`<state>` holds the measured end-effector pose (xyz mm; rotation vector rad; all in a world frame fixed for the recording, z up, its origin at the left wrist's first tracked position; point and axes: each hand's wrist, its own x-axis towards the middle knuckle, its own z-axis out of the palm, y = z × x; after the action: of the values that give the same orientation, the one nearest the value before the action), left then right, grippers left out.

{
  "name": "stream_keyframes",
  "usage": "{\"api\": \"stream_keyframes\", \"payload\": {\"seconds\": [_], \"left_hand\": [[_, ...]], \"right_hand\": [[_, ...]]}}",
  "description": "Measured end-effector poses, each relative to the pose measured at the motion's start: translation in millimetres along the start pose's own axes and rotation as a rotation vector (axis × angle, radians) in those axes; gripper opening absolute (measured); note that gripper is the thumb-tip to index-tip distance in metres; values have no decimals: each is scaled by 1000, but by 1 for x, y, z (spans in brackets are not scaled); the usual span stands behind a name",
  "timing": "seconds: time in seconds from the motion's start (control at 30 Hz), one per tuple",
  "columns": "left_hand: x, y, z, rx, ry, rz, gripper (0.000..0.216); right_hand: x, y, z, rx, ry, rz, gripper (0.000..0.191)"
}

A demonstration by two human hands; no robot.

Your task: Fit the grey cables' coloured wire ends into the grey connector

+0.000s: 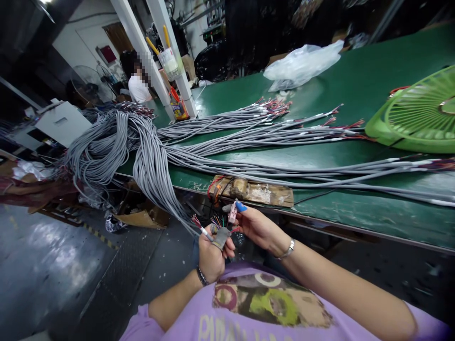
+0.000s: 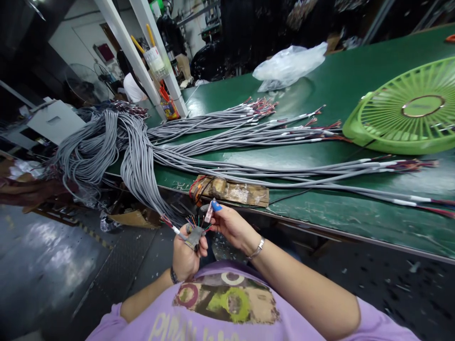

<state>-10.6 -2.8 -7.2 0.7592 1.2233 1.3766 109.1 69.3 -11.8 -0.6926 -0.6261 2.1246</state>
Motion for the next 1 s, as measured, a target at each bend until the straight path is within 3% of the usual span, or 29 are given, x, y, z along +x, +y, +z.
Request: {"api": "stream_keyframes", "payload": {"seconds": [0.43, 0.57, 0.67, 0.87, 1.0], "left_hand": [[2, -8, -2, 53, -30, -50, 25], [-2, -10, -9, 38, -40, -31, 28], [-6, -12, -15, 65, -58, -61, 31], [-9, -11, -21, 189, -172, -129, 33], [-8, -4, -20, 349, -374, -222, 36]], "right_hand": [[-2, 3, 0, 29, 52, -45, 28], [-9, 3, -7, -50, 33, 102, 34], [-14, 1, -11, -173, -57, 217, 38], [-14, -3, -8, -343, -142, 231, 33], [-15, -4, -5, -490, -188, 177, 33]]}}
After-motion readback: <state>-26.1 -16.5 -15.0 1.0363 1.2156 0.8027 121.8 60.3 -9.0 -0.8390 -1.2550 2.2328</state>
